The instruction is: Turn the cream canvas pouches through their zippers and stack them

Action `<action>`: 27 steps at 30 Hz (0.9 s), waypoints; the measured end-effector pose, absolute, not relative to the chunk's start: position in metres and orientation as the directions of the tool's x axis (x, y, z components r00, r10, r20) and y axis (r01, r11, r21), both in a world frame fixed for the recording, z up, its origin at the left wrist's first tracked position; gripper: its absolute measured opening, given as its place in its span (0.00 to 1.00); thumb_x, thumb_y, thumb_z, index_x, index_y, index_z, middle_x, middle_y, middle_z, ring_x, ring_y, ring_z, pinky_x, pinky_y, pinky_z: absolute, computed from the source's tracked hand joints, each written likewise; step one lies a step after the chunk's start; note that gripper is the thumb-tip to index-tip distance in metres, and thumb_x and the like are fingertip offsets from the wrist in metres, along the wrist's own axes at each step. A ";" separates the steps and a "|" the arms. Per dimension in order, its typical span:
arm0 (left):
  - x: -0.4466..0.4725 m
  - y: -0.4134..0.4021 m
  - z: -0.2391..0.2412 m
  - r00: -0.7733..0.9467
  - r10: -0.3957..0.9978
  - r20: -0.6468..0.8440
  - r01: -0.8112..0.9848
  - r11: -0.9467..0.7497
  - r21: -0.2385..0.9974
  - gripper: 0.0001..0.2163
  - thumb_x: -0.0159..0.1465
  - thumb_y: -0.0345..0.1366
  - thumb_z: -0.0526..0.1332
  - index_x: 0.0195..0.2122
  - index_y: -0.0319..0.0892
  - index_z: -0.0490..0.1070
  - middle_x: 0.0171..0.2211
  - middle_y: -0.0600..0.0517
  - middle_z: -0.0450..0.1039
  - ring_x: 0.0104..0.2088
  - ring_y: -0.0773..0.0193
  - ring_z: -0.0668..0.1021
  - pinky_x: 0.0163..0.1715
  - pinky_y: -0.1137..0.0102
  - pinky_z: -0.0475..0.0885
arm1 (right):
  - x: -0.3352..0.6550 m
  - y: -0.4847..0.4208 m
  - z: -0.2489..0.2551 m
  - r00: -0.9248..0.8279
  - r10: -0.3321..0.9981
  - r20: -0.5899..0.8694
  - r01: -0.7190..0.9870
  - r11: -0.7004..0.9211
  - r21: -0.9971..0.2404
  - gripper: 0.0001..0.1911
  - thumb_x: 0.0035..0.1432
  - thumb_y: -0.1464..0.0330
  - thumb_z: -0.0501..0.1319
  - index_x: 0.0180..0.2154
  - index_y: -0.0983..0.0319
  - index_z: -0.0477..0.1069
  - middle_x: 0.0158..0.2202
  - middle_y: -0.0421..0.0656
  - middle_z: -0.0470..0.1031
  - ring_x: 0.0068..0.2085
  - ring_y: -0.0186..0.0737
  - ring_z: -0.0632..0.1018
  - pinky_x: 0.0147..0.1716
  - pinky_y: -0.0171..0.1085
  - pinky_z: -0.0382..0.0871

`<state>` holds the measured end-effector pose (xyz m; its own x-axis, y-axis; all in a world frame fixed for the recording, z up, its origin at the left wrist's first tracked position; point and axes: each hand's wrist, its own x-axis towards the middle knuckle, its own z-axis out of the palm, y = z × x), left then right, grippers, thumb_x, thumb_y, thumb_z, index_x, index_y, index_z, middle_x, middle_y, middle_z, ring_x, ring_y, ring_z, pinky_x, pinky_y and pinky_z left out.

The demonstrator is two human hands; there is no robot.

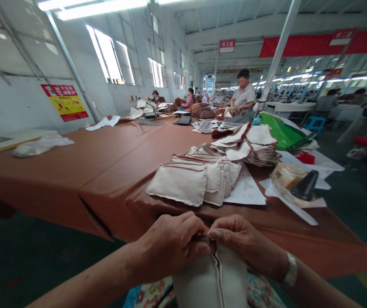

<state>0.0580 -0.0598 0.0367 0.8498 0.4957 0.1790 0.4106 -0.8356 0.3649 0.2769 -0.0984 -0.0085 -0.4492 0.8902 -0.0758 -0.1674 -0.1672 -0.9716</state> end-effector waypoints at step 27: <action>0.065 -0.058 0.019 0.780 0.622 0.063 0.439 -0.616 0.654 0.12 0.67 0.28 0.46 0.33 0.39 0.68 0.29 0.54 0.69 0.29 0.67 0.71 0.31 0.74 0.66 | 0.276 -0.099 -0.015 -0.447 0.878 -0.171 -0.136 -0.256 -0.957 0.24 0.54 0.52 0.67 0.28 0.69 0.72 0.21 0.36 0.63 0.21 0.25 0.58 0.20 0.28 0.48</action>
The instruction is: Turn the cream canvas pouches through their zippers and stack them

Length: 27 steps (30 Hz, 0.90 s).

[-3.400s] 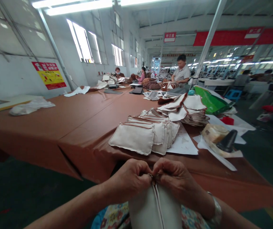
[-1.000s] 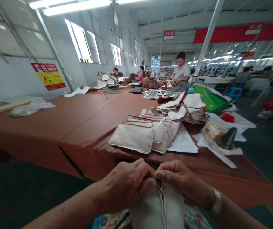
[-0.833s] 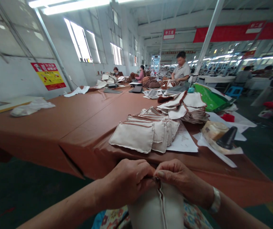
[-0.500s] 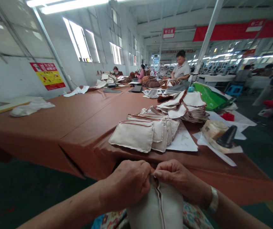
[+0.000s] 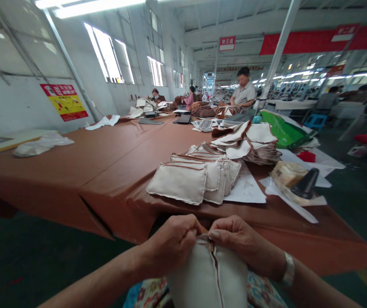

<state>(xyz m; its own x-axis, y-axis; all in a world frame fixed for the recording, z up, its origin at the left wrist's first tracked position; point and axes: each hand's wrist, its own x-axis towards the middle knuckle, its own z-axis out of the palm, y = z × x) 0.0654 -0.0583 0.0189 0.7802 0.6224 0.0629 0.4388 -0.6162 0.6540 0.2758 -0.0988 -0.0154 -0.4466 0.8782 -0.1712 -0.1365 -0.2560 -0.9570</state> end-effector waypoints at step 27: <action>0.071 -0.034 0.043 0.850 0.425 -0.310 0.338 0.011 0.941 0.23 0.68 0.53 0.55 0.25 0.38 0.66 0.21 0.59 0.54 0.21 0.72 0.53 0.20 0.74 0.49 | 0.287 -0.102 0.005 -0.536 0.834 0.129 0.052 0.185 -0.981 0.17 0.65 0.60 0.59 0.32 0.68 0.74 0.29 0.43 0.70 0.31 0.35 0.69 0.32 0.33 0.63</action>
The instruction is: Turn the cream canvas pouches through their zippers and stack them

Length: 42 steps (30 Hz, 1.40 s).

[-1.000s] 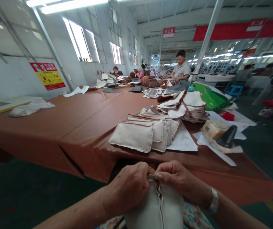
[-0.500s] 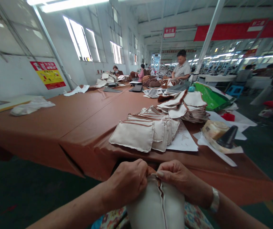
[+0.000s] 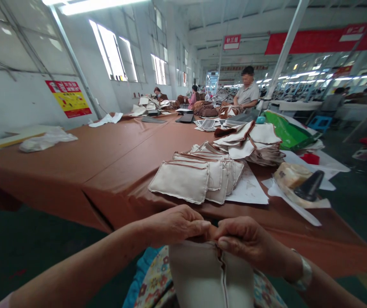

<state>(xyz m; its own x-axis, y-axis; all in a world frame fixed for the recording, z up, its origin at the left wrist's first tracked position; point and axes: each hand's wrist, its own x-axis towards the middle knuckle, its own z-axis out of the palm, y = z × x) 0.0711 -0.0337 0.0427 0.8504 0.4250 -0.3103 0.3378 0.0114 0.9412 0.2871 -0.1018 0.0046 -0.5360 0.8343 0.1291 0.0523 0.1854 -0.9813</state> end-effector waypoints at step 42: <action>0.079 -0.065 0.033 0.875 0.483 -0.029 0.136 -0.188 0.973 0.19 0.67 0.50 0.57 0.32 0.37 0.69 0.25 0.55 0.61 0.25 0.69 0.61 0.23 0.75 0.57 | 0.278 -0.111 -0.010 -0.467 0.863 0.192 -0.309 0.044 -0.950 0.20 0.60 0.57 0.63 0.25 0.63 0.62 0.22 0.36 0.61 0.24 0.30 0.60 0.23 0.31 0.53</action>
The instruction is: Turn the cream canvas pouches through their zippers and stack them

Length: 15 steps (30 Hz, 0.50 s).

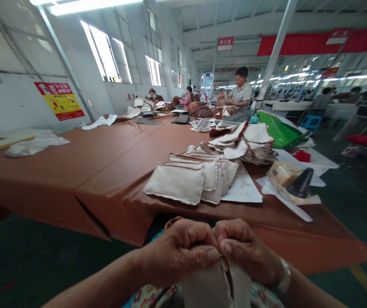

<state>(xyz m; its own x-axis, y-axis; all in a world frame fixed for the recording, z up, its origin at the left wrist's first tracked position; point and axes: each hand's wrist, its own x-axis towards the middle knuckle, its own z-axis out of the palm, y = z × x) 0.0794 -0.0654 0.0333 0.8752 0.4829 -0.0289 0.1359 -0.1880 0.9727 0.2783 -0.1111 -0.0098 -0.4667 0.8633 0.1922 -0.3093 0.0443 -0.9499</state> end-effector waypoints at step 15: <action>0.074 -0.054 0.023 0.891 0.454 0.005 0.007 -0.025 1.000 0.20 0.63 0.52 0.62 0.28 0.38 0.63 0.24 0.56 0.59 0.24 0.70 0.59 0.23 0.75 0.55 | 0.273 -0.111 -0.011 -0.465 0.876 0.127 -0.438 -0.104 -0.893 0.19 0.60 0.60 0.64 0.24 0.64 0.63 0.21 0.34 0.56 0.22 0.27 0.56 0.21 0.30 0.48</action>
<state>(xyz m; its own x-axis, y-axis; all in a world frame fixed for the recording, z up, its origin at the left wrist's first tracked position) 0.0742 -0.0544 0.0229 0.8910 0.4540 0.0048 0.0073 -0.0250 0.9997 0.2727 -0.1112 -0.0107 -0.4652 0.8761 0.1265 -0.4381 -0.1037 -0.8929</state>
